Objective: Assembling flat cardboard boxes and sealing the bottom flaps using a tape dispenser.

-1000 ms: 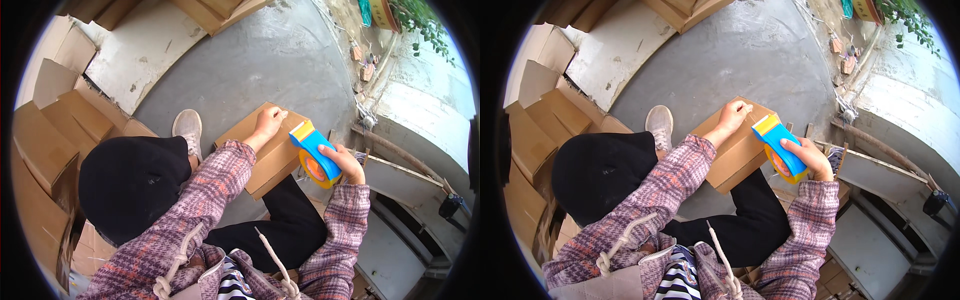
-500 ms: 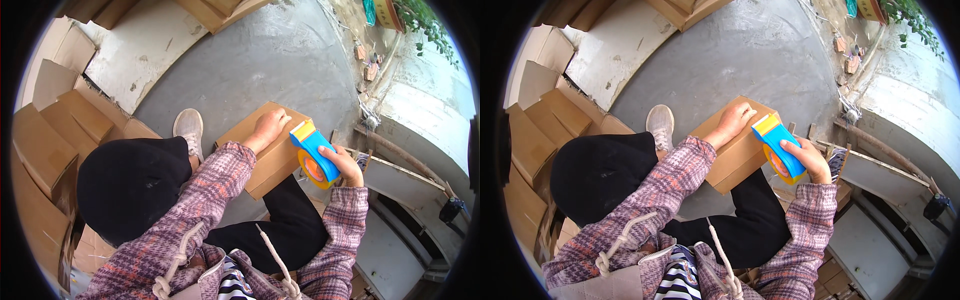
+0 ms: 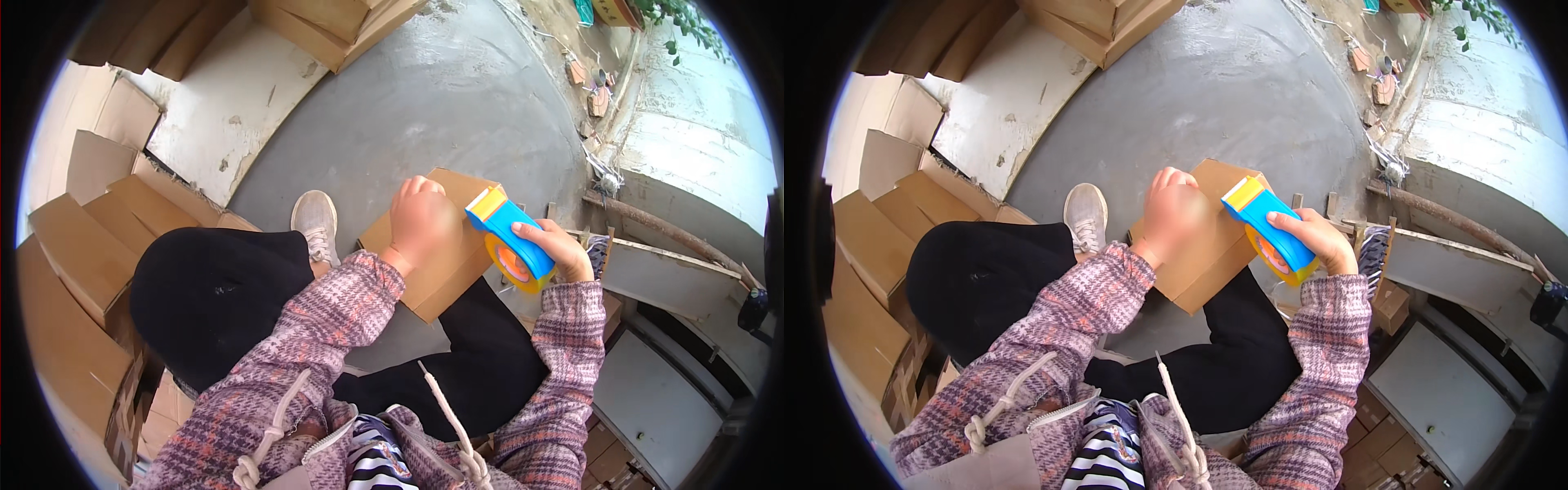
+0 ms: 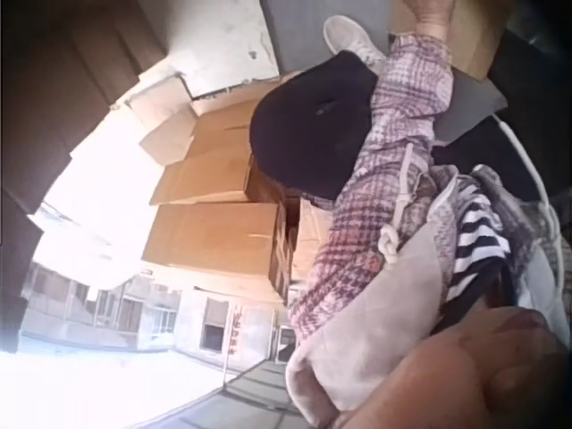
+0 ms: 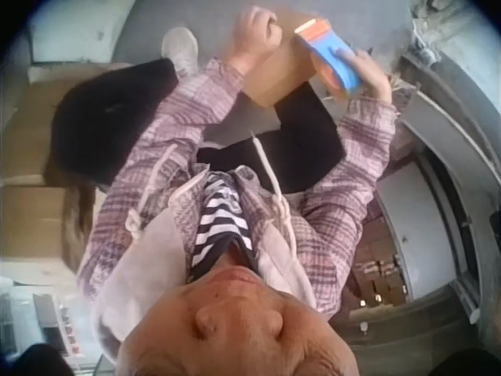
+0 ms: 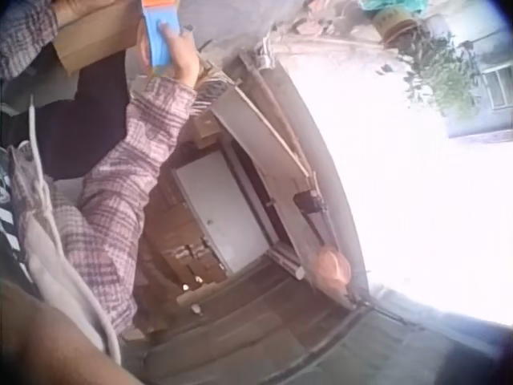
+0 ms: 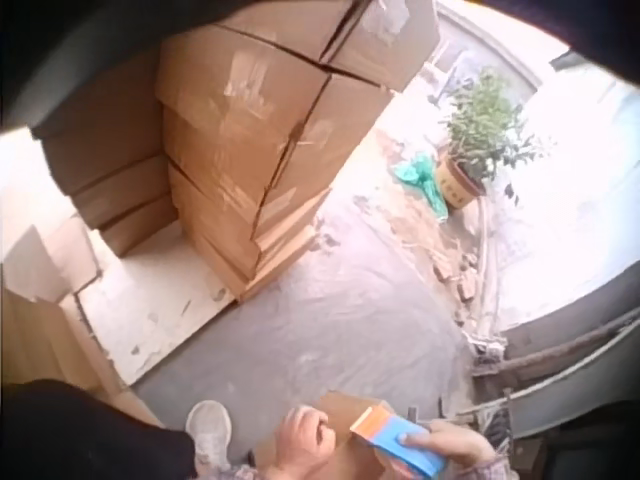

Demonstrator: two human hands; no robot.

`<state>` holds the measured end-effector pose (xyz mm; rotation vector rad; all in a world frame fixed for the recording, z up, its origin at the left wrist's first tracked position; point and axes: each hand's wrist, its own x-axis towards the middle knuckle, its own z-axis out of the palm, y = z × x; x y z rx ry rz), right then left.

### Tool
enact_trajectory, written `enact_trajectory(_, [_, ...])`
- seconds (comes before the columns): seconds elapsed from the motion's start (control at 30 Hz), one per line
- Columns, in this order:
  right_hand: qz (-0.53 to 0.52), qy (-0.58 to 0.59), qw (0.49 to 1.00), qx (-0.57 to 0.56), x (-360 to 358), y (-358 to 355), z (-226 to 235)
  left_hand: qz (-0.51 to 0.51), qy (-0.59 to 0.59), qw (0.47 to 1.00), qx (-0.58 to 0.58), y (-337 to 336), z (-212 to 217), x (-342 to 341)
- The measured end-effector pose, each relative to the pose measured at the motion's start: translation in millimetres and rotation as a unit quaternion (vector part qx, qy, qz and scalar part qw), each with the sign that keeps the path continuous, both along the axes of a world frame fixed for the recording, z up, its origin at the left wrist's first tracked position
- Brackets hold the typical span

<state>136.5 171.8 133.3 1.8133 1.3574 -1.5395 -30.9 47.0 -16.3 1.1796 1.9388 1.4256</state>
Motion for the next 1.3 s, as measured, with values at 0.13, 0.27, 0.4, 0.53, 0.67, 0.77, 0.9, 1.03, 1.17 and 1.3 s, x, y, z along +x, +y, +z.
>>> enact_trajectory(0.13, [0.007,-0.025,1.000,-0.008,-0.5,2.5,-0.4,-0.364,0.148,0.913,0.108,-42.0,32.1,22.1])
enact_trajectory(0.27, [0.053,-0.003,0.999,-0.009,-3.5,3.3,5.5,-0.523,0.281,0.790,0.151,-41.2,10.3,30.5])
enact_trajectory(0.4, [0.053,0.008,0.999,-0.004,-2.6,0.7,6.4,-0.583,0.239,0.761,0.153,-32.1,0.6,32.6])
enact_trajectory(0.53, [0.024,0.045,0.997,-0.066,2.3,3.6,-1.3,-0.643,0.241,0.695,0.213,-16.5,6.5,40.0])
enact_trajectory(0.67, [0.004,0.081,0.993,-0.090,9.3,7.1,-9.6,-0.678,0.245,0.656,0.223,-8.9,7.1,44.9])
enact_trajectory(0.77, [0.017,0.097,0.992,-0.078,14.0,7.3,-12.3,-0.687,0.249,0.649,0.211,-8.6,5.5,46.4])
enact_trajectory(0.9, [0.044,0.102,0.992,-0.067,14.1,6.7,-12.6,-0.690,0.266,0.643,0.201,-7.8,9.4,46.5])
enact_trajectory(1.03, [0.067,0.070,0.993,-0.071,23.2,5.1,-7.9,-0.695,0.263,0.642,0.189,-6.1,17.3,45.4])
enact_trajectory(1.17, [0.057,0.076,0.991,-0.099,64.4,-6.9,3.9,-0.703,0.270,0.634,0.176,-6.3,20.3,44.7])
enact_trajectory(1.3, [0.032,0.068,0.995,-0.066,118.3,-27.8,6.6,-0.698,0.270,0.638,0.183,-6.5,18.2,47.1])
